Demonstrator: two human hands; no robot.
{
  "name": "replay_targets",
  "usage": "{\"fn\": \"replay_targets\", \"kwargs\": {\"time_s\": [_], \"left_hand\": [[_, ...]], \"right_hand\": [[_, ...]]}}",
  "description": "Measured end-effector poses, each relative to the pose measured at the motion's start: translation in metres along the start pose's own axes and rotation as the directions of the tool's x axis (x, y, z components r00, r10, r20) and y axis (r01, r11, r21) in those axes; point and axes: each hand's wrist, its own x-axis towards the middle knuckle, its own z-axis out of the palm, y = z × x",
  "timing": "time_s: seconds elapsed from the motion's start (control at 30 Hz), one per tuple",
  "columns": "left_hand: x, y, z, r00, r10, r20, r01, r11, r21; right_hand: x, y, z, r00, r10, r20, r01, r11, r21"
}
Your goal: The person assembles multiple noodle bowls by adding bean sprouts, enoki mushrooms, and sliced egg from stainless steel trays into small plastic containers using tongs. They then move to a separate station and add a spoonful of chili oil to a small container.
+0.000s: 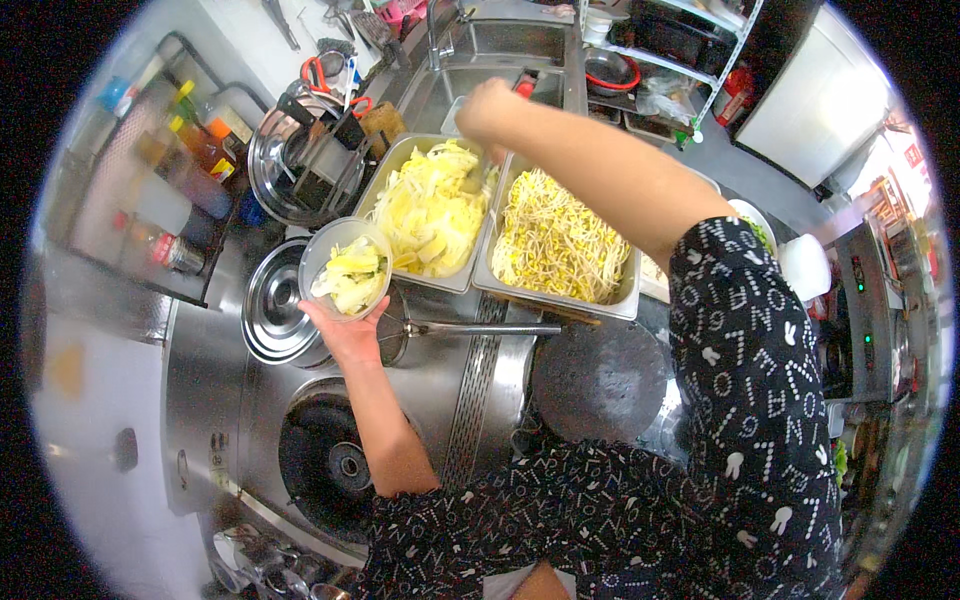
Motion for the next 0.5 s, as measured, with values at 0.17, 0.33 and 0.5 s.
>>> {"fn": "replay_targets", "kwargs": {"time_s": [0.17, 0.33, 0.5], "left_hand": [[-0.002, 0.004, -0.011, 1.0, 0.017, 0.005, -0.017, 0.999, 0.036], [-0.001, 0.002, -0.018, 0.998, 0.033, -0.051, -0.03, 0.998, 0.053], [0.002, -0.015, 0.002, 0.999, 0.002, -0.053, 0.0, 0.999, 0.037]], "right_hand": [[-0.029, 0.034, -0.026, 0.999, 0.035, -0.015, -0.031, 0.974, 0.226], [-0.07, 0.055, -0.039, 0.98, 0.077, -0.182, 0.032, 0.848, 0.529], [-0.133, 0.062, -0.051, 0.879, 0.059, -0.473, 0.254, 0.781, 0.57]]}}
